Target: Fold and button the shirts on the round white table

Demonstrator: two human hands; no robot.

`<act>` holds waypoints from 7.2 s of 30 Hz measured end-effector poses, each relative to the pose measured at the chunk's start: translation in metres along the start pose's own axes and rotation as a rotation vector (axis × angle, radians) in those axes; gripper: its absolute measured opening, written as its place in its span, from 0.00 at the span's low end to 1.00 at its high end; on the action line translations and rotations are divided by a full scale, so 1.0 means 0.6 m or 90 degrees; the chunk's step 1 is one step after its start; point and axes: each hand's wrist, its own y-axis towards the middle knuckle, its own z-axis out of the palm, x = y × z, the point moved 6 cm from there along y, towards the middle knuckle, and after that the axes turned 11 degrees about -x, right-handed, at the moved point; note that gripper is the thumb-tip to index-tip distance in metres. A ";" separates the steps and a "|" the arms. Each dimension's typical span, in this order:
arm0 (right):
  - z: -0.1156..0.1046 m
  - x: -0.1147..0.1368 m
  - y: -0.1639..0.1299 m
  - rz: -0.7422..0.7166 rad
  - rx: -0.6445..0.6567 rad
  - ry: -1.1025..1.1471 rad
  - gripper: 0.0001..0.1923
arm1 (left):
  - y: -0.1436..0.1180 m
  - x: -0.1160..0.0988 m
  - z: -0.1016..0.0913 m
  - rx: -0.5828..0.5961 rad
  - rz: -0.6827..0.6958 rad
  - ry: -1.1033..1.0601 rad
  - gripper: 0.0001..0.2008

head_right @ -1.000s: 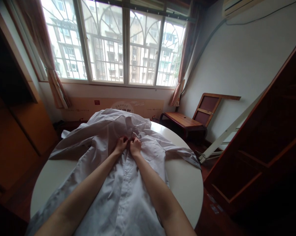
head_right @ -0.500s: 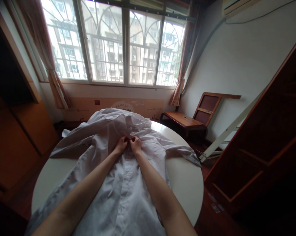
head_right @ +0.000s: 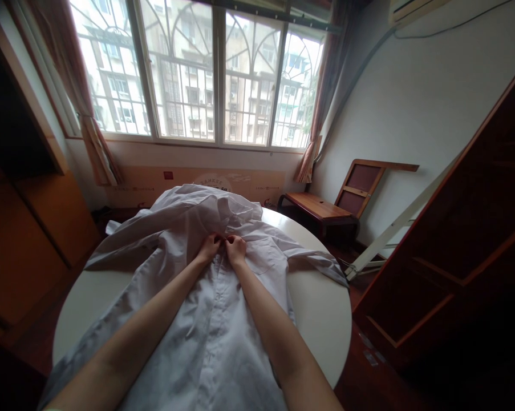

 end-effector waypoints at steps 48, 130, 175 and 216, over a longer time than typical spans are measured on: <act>-0.007 -0.001 -0.006 0.001 -0.015 0.020 0.08 | -0.019 -0.023 -0.023 -0.071 0.042 0.006 0.02; 0.001 -0.017 -0.005 0.003 0.009 0.044 0.05 | -0.025 -0.032 -0.025 -0.082 0.075 0.020 0.04; -0.033 -0.021 -0.011 0.051 -0.136 0.086 0.06 | -0.014 -0.019 -0.029 -0.107 0.007 -0.064 0.08; 0.004 0.024 -0.033 -0.150 0.102 -0.111 0.15 | -0.018 -0.011 -0.015 0.022 -0.046 0.212 0.11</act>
